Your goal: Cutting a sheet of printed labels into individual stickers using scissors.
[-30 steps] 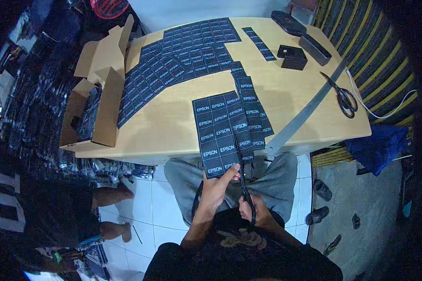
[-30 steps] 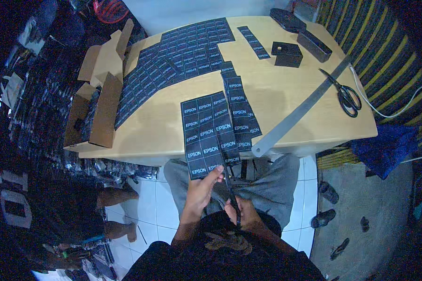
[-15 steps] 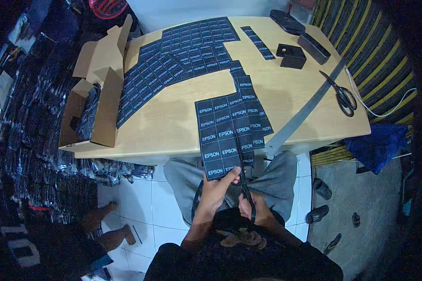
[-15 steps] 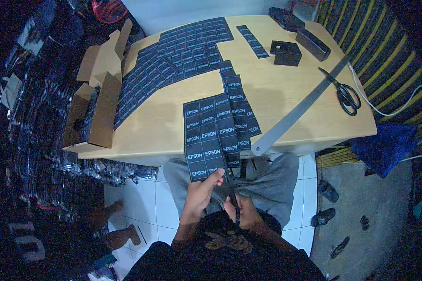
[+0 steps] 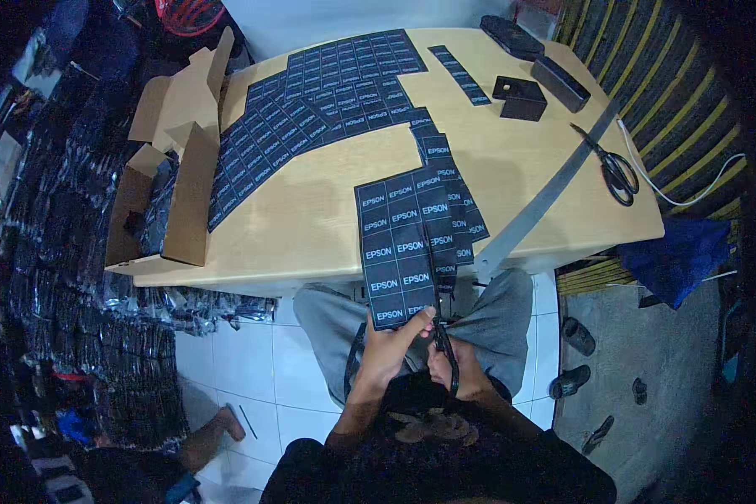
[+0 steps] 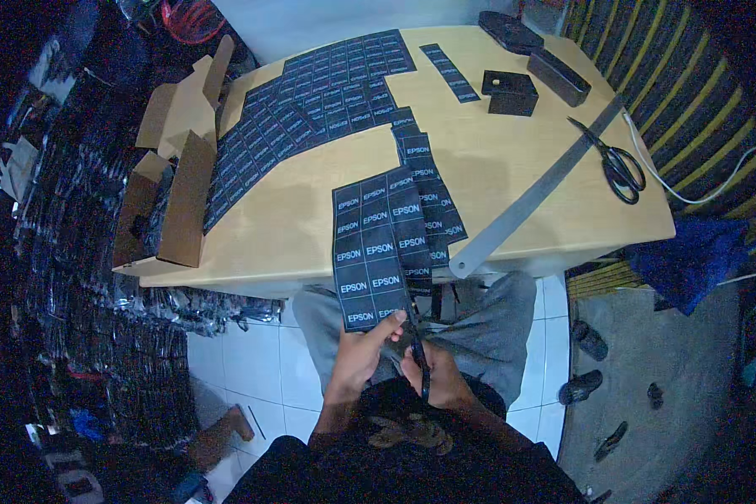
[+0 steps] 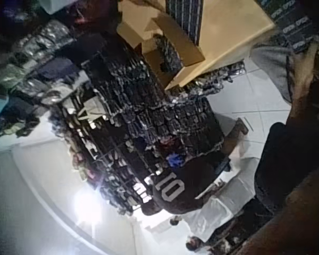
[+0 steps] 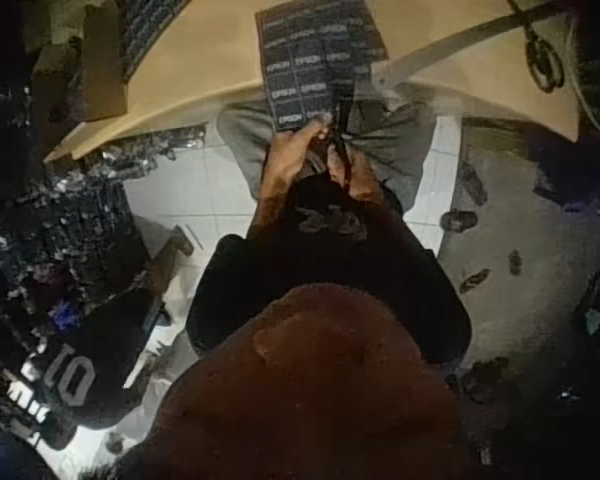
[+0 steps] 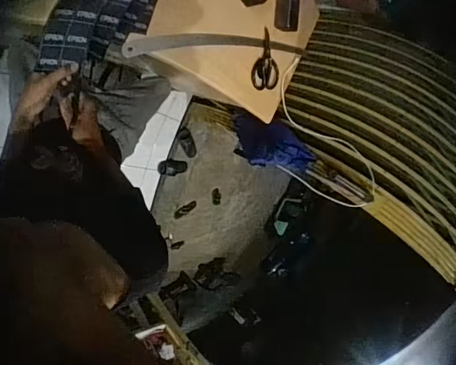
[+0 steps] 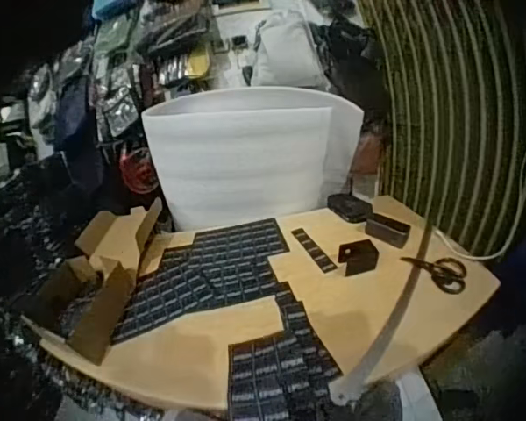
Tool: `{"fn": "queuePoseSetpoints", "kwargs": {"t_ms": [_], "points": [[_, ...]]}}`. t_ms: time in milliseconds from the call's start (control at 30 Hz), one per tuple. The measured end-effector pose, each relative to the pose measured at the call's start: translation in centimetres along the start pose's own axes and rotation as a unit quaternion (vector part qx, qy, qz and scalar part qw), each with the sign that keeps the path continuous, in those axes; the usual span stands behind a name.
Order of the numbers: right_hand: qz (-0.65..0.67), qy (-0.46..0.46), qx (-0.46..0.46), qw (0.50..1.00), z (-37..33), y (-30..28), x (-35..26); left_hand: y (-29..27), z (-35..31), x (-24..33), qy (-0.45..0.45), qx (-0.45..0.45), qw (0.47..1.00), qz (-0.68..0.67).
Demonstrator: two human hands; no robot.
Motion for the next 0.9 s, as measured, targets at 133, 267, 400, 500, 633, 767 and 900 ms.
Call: {"fn": "queuePoseSetpoints", "kwargs": {"t_ms": [133, 267, 400, 500, 633, 767, 900], "points": [[-0.011, -0.007, -0.008, 1.000, 0.2, 0.4, -0.5, 0.3, 0.0, 0.6, 0.028, 0.004, 0.999, -0.019], [-0.051, -0.006, -0.006, 0.999, 0.5, 0.2, 0.2, 0.3, -0.1, 0.5, 0.020, 0.012, 1.000, -0.007], [0.076, 0.012, -0.021, 0.997, 0.2, 0.9, -0.6, 0.4, -0.1, 0.6, 0.026, 0.007, 1.000, -0.012], [0.001, 0.003, -0.003, 1.000, 0.3, 0.4, -0.5, 0.4, -0.2, 0.6, 0.026, 0.006, 1.000, -0.001], [-0.016, -0.034, 0.014, 0.999, 0.6, 0.0, -1.1, 0.7, -0.6, 0.2, 0.003, -0.009, 1.000, 0.011], [-0.014, -0.039, 0.023, 0.999, 0.8, 0.1, -1.0, 0.8, -0.7, 0.3, 0.008, -0.009, 1.000, 0.006], [-0.059, -0.007, 0.038, 0.998, 0.7, 0.0, -1.2, 0.9, -0.7, 0.5, 0.028, -0.020, 0.999, 0.011]]}}
Point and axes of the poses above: each hand's wrist, its own z-axis towards the middle knuckle, its own y-axis out of the palm, x = y × z, the point moved 8 cm from there along z, towards the middle knuckle, and after that the axes turned 13 degrees about -z, right-handed, at the moved point
